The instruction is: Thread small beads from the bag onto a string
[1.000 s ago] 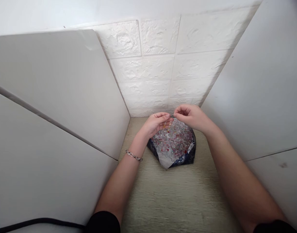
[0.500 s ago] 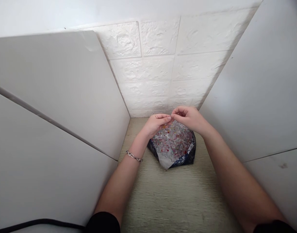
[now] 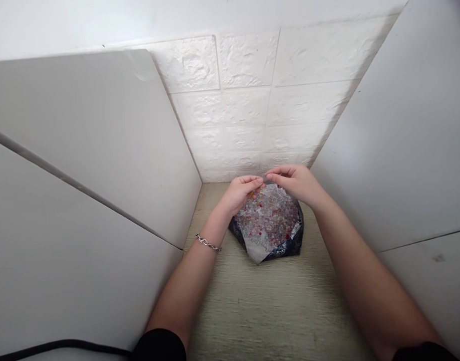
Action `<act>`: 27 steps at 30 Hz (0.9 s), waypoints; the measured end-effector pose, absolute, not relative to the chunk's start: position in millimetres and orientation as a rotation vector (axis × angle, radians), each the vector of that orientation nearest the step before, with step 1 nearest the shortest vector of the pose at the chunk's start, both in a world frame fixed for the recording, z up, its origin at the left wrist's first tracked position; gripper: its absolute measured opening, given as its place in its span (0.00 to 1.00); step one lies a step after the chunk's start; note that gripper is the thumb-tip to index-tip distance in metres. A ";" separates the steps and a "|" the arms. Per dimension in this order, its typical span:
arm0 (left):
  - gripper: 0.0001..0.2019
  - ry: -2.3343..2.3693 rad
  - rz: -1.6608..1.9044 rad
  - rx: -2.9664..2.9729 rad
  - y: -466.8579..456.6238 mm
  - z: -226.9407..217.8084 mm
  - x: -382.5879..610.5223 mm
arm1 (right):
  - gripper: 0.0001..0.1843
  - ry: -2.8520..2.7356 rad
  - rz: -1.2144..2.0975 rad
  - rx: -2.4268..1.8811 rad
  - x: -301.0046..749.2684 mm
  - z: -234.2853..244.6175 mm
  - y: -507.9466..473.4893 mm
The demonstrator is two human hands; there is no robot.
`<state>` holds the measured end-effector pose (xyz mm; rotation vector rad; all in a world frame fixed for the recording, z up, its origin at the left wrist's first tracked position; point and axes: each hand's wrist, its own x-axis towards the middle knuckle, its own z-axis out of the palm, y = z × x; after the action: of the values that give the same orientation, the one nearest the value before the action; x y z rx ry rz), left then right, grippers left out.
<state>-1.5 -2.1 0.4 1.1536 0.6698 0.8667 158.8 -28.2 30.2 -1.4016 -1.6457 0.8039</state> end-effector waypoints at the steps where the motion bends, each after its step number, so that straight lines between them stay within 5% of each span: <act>1: 0.12 0.668 0.869 1.157 -1.8 0.0 -1.6 | 0.15 -1.627 0.815 -1.399 158.5 30.2 -28.2; 27: 0.13 0.623 0.708 1.134 -8.3 3.1 0.4 | 0.10 -1.303 0.940 -1.179 151.3 31.0 -28.9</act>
<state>0.4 -8.3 3.1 1.1340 0.6227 0.7081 151.3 -28.9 31.0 -1.1792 -1.3026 0.9404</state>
